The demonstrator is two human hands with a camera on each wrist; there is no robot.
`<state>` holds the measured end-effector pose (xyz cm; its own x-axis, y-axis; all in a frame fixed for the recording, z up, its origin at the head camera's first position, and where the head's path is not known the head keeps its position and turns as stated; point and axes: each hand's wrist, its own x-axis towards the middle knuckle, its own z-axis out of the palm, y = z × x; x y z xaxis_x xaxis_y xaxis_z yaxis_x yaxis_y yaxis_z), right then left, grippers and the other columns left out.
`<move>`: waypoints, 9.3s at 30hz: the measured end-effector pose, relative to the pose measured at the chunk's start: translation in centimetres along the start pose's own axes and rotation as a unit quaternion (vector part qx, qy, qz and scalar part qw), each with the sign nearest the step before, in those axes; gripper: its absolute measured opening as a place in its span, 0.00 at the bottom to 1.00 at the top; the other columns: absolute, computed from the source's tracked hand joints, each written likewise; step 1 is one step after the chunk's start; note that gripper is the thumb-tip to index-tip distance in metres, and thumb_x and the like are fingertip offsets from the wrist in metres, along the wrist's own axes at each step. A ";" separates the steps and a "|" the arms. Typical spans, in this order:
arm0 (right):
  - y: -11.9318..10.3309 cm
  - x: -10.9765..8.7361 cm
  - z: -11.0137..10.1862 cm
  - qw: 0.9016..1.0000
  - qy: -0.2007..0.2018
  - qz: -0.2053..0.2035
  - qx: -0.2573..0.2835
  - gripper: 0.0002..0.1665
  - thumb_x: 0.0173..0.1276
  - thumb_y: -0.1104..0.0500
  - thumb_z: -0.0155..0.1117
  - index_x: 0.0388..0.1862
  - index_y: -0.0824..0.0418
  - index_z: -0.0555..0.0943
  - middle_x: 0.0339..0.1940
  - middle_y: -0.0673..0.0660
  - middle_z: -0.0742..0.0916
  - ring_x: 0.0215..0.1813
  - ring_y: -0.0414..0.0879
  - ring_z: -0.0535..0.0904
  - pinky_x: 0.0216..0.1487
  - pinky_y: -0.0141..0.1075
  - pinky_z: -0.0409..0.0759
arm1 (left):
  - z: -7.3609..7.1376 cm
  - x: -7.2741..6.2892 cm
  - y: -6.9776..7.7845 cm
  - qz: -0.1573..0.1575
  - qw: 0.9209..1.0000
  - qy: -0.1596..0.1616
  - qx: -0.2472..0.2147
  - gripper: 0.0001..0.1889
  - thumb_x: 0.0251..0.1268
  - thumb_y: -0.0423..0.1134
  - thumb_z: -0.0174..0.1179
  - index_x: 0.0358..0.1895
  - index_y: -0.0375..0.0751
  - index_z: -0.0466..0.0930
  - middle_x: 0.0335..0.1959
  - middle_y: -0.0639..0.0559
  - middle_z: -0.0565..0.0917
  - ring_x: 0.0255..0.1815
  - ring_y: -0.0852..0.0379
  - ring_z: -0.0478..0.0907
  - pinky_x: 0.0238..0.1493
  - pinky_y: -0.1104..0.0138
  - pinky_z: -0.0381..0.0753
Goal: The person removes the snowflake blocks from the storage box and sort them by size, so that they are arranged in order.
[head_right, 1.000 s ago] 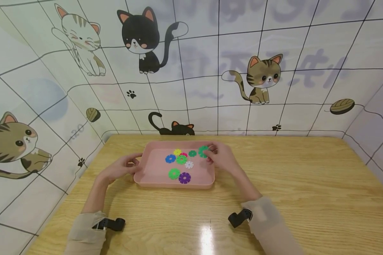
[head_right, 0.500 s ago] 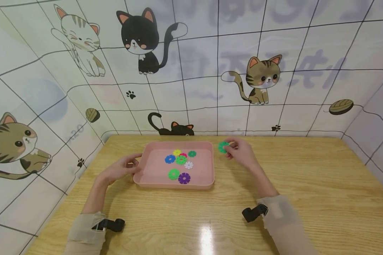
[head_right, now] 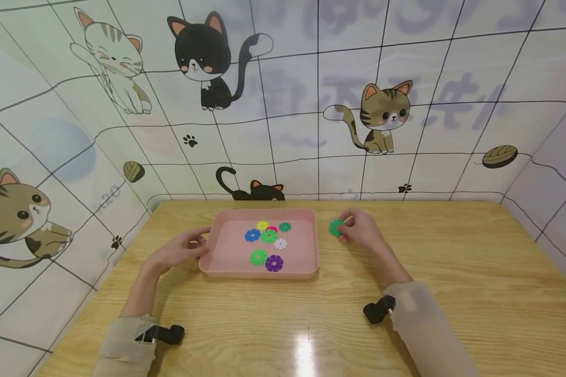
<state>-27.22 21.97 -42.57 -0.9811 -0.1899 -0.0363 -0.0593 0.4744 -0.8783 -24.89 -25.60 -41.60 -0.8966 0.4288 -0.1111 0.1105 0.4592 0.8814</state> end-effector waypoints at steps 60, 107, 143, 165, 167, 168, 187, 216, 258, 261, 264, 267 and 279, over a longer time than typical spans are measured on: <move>-4.5 -0.6 0.9 0.992 0.046 -0.098 -0.057 0.23 0.75 0.53 0.65 0.60 0.66 0.78 0.47 0.64 0.85 0.47 0.57 0.83 0.43 0.46 0.82 | -0.1 -0.2 -0.3 -0.003 1.000 -0.007 -0.009 0.32 0.74 0.30 0.57 0.77 0.30 0.57 0.41 0.42 0.73 0.40 0.50 0.76 0.42 0.63 0.82; -6.3 0.1 10.7 0.950 -0.207 -0.179 -0.152 0.17 0.58 0.63 0.80 0.43 0.62 0.82 0.36 0.51 0.82 0.38 0.44 0.75 0.42 0.33 0.78 | 0.1 0.0 0.3 0.000 1.000 -0.007 -0.002 0.32 0.75 0.29 0.55 0.77 0.28 0.56 0.41 0.42 0.72 0.37 0.53 0.75 0.40 0.64 0.81; -6.0 -0.6 4.8 0.984 -0.012 -0.157 0.077 0.15 0.71 0.69 0.64 0.55 0.70 0.77 0.41 0.67 0.85 0.36 0.61 0.85 0.39 0.54 0.85 | 0.1 -0.2 0.2 -0.004 1.000 -0.007 -0.006 0.32 0.75 0.31 0.56 0.78 0.30 0.56 0.41 0.42 0.72 0.36 0.51 0.75 0.40 0.62 0.80; -1.9 -0.6 -0.4 0.989 0.070 -0.099 0.085 0.17 0.75 0.63 0.63 0.57 0.71 0.76 0.44 0.72 0.84 0.35 0.51 0.86 0.42 0.46 0.86 | 0.0 -0.3 -0.2 -0.004 1.000 -0.006 -0.003 0.32 0.75 0.31 0.57 0.77 0.29 0.57 0.42 0.43 0.72 0.38 0.53 0.76 0.41 0.63 0.80; -1.4 -0.8 -0.9 0.990 0.075 -0.089 0.075 0.17 0.75 0.63 0.63 0.57 0.72 0.75 0.44 0.73 0.84 0.34 0.48 0.86 0.42 0.45 0.86 | -0.1 -0.3 -0.2 -0.002 1.000 -0.007 -0.003 0.32 0.75 0.32 0.57 0.77 0.28 0.56 0.42 0.43 0.72 0.38 0.53 0.76 0.41 0.63 0.81; -1.2 -0.9 -1.0 0.991 0.077 -0.083 0.072 0.17 0.75 0.64 0.63 0.57 0.73 0.75 0.44 0.73 0.84 0.34 0.48 0.86 0.41 0.45 0.86 | -0.1 -0.3 -0.2 -0.005 1.000 -0.006 -0.004 0.32 0.74 0.32 0.57 0.77 0.29 0.57 0.42 0.43 0.72 0.38 0.54 0.76 0.41 0.63 0.80; 1.7 -1.1 -2.2 0.996 0.077 0.027 -0.020 0.16 0.74 0.67 0.62 0.55 0.76 0.75 0.38 0.71 0.86 0.27 0.45 0.85 0.31 0.33 0.84 | -0.1 -0.4 -0.1 0.001 1.000 -0.011 -0.010 0.33 0.74 0.31 0.57 0.77 0.28 0.56 0.41 0.43 0.72 0.36 0.52 0.76 0.40 0.63 0.80; 1.5 -1.1 -1.3 0.993 0.085 0.020 -0.084 0.20 0.76 0.59 0.60 0.58 0.74 0.75 0.39 0.68 0.86 0.31 0.47 0.82 0.33 0.35 0.78 | -0.1 -0.4 -0.3 0.003 1.000 -0.013 -0.018 0.33 0.74 0.30 0.58 0.77 0.27 0.55 0.40 0.42 0.72 0.38 0.53 0.76 0.41 0.63 0.82; -6.6 -0.7 6.5 0.992 0.000 -0.120 -0.031 0.19 0.72 0.60 0.66 0.58 0.67 0.80 0.41 0.60 0.85 0.42 0.53 0.83 0.42 0.40 0.84 | -0.1 -0.3 0.1 0.003 1.000 -0.013 -0.013 0.32 0.74 0.28 0.55 0.77 0.27 0.56 0.40 0.43 0.72 0.35 0.54 0.76 0.40 0.63 0.80; -6.9 -0.8 7.8 0.990 -0.021 -0.133 -0.038 0.17 0.72 0.60 0.66 0.56 0.67 0.81 0.41 0.58 0.84 0.42 0.52 0.82 0.44 0.40 0.82 | 0.0 -0.3 0.0 0.008 1.000 -0.015 -0.012 0.32 0.74 0.28 0.55 0.77 0.26 0.55 0.40 0.43 0.72 0.35 0.54 0.76 0.39 0.63 0.80; -7.3 -0.8 9.2 0.988 -0.044 -0.144 -0.047 0.16 0.72 0.61 0.67 0.55 0.66 0.81 0.40 0.56 0.84 0.41 0.50 0.81 0.45 0.40 0.81 | 0.0 -0.3 0.0 0.002 1.000 -0.012 -0.012 0.32 0.75 0.29 0.55 0.77 0.27 0.56 0.40 0.43 0.72 0.35 0.54 0.76 0.39 0.64 0.80; -7.6 -0.7 10.6 0.983 -0.060 -0.158 -0.065 0.16 0.70 0.60 0.68 0.53 0.66 0.83 0.37 0.54 0.85 0.38 0.46 0.81 0.44 0.38 0.81 | 0.0 -0.3 0.0 0.001 1.000 -0.012 -0.011 0.32 0.75 0.29 0.55 0.77 0.27 0.55 0.41 0.43 0.72 0.35 0.53 0.76 0.40 0.64 0.80; -8.1 0.0 13.8 0.973 -0.150 -0.138 -0.109 0.19 0.68 0.61 0.71 0.56 0.63 0.82 0.44 0.54 0.84 0.45 0.45 0.80 0.51 0.38 0.80 | 0.0 -0.4 0.2 0.006 1.000 -0.012 -0.013 0.32 0.74 0.28 0.56 0.77 0.27 0.56 0.40 0.42 0.72 0.37 0.53 0.76 0.40 0.63 0.81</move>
<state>-24.22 6.25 -42.06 -0.8265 -0.5625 0.0217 -0.3831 0.5339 -0.7538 -24.52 -25.65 -41.41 -0.8844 0.4531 -0.1122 0.1085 0.4334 0.8946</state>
